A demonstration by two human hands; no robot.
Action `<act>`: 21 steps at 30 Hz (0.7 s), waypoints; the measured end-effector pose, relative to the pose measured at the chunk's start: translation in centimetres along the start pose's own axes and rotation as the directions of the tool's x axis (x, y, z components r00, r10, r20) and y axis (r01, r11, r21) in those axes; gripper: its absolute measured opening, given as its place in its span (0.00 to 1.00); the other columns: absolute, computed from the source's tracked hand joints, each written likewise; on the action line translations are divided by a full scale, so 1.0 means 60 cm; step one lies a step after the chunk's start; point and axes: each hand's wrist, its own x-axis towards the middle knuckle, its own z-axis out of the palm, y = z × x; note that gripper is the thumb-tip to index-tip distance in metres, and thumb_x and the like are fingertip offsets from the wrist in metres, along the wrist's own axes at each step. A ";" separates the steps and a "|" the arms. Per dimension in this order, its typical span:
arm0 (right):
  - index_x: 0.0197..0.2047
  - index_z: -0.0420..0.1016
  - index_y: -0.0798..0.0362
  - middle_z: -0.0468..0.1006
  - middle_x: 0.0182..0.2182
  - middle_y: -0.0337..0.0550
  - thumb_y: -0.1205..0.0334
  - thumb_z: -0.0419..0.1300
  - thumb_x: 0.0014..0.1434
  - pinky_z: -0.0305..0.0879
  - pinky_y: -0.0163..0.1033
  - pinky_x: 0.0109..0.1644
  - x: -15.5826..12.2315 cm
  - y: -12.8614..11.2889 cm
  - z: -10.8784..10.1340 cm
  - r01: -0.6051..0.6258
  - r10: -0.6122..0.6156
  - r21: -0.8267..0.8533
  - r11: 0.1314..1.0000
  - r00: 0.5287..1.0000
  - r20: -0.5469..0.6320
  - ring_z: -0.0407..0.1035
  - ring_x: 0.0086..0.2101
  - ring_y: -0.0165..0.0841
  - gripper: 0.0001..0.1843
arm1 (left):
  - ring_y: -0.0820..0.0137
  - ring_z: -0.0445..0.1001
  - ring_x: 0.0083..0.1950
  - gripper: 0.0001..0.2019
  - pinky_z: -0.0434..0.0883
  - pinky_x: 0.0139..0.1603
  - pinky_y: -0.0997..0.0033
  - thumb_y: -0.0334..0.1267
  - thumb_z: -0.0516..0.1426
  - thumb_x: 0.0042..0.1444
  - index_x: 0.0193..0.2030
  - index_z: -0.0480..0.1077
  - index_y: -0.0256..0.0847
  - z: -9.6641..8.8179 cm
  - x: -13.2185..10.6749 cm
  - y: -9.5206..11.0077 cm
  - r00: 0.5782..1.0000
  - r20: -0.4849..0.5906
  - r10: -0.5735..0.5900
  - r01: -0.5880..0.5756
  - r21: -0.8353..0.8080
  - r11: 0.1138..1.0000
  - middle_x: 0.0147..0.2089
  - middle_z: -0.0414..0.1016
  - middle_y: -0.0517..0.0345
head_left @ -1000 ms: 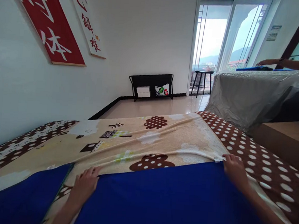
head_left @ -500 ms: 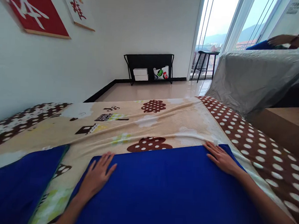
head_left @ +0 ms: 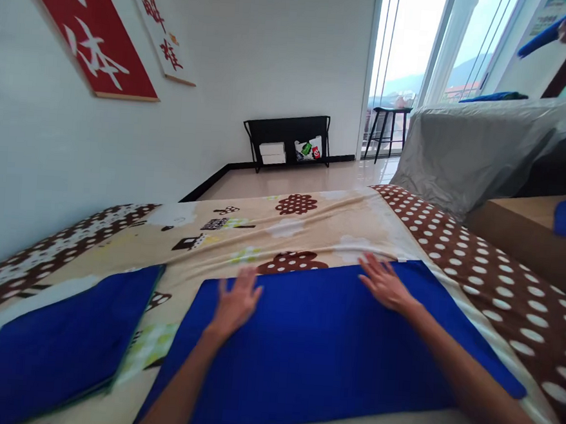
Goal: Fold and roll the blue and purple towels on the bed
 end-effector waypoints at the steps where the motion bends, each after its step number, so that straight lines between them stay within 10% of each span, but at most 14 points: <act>1: 0.75 0.49 0.49 0.48 0.72 0.44 0.48 0.41 0.71 0.35 0.54 0.74 0.020 -0.055 0.017 0.061 -0.061 0.027 0.998 0.998 0.026 0.39 0.71 0.38 0.33 | 0.60 0.44 0.77 0.29 0.36 0.74 0.40 0.42 0.43 0.67 0.74 0.51 0.41 0.002 0.011 0.058 0.996 0.023 0.086 -0.086 -0.026 0.996 0.76 0.47 0.50; 5: 0.74 0.50 0.54 0.52 0.71 0.46 0.62 0.45 0.68 0.43 0.46 0.74 0.078 -0.210 0.095 0.154 -0.156 0.062 0.986 0.987 0.027 0.46 0.70 0.34 0.32 | 0.69 0.45 0.77 0.30 0.45 0.76 0.58 0.34 0.40 0.67 0.75 0.47 0.35 0.052 0.047 0.237 0.988 0.011 0.157 -0.155 -0.071 0.985 0.76 0.47 0.51; 8: 0.73 0.55 0.51 0.54 0.70 0.45 0.61 0.46 0.69 0.42 0.48 0.74 0.083 -0.219 0.120 0.167 -0.168 0.058 0.984 0.986 0.017 0.46 0.70 0.35 0.30 | 0.70 0.46 0.77 0.28 0.48 0.75 0.59 0.39 0.38 0.69 0.75 0.48 0.39 0.086 0.042 0.258 0.987 0.008 0.161 -0.160 -0.090 0.983 0.76 0.48 0.54; 12: 0.71 0.58 0.42 0.54 0.71 0.39 0.47 0.44 0.71 0.41 0.49 0.74 0.058 -0.130 0.098 0.155 -0.156 0.026 0.988 0.987 0.033 0.47 0.70 0.34 0.29 | 0.67 0.45 0.77 0.29 0.46 0.75 0.53 0.53 0.40 0.69 0.75 0.49 0.49 0.089 0.019 0.160 0.991 -0.004 0.133 -0.133 -0.081 0.988 0.77 0.46 0.60; 21: 0.74 0.52 0.45 0.49 0.72 0.42 0.40 0.35 0.69 0.42 0.56 0.73 -0.045 0.175 0.011 -0.189 0.189 -0.101 0.977 0.982 -0.010 0.41 0.71 0.39 0.36 | 0.58 0.47 0.77 0.31 0.47 0.73 0.41 0.52 0.41 0.68 0.74 0.51 0.44 0.072 -0.041 -0.198 0.965 -0.021 -0.262 0.262 0.008 0.965 0.77 0.47 0.53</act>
